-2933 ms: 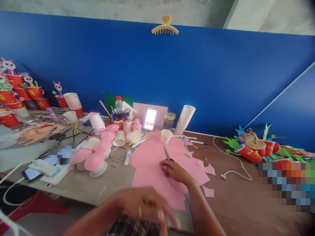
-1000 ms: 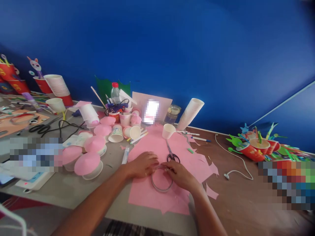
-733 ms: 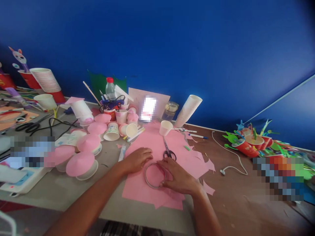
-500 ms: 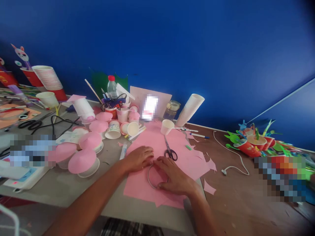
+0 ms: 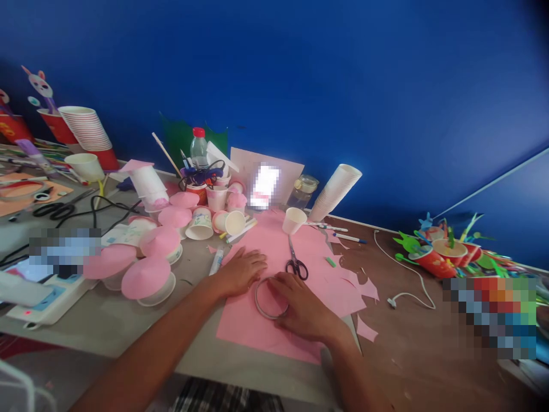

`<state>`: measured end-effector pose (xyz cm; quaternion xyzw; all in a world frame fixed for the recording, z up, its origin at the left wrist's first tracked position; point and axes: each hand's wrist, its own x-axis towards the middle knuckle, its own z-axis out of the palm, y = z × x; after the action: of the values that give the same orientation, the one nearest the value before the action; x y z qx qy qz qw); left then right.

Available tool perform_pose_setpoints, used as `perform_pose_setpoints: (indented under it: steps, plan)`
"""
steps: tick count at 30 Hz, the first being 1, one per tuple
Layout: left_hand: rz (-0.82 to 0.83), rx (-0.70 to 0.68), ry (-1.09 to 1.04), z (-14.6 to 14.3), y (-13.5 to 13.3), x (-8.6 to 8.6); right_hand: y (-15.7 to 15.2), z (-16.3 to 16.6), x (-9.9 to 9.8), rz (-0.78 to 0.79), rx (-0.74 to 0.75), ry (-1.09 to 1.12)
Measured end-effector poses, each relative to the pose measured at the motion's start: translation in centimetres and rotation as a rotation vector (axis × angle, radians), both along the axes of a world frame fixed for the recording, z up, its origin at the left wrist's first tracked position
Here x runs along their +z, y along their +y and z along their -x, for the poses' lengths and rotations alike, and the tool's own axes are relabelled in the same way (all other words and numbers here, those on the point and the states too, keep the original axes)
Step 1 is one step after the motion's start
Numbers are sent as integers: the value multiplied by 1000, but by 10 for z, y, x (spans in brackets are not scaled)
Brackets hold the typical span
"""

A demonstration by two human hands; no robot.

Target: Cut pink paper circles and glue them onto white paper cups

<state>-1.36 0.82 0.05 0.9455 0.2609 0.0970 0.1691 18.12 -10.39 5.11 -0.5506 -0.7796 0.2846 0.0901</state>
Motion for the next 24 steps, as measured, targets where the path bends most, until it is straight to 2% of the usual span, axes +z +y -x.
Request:
perform_pose_setpoints:
  steps: [3,6,9,12,17,24]
  plan:
    - [-29,-16,-19,-1,-3,3,0,-3,3,-10,-21,69]
    - [-44,-19,-30,-1,-2,4,-3,-10,11,54,-43,123]
    - [-90,-20,-28,1,0,2,-6,-17,15,133,-17,97]
    - [-130,-5,-27,2,2,-1,-6,-15,11,137,11,57]
    - [-98,16,-30,1,0,-2,-4,-7,5,148,57,37]
    - [-69,20,-30,1,0,1,-7,2,11,164,70,-4]
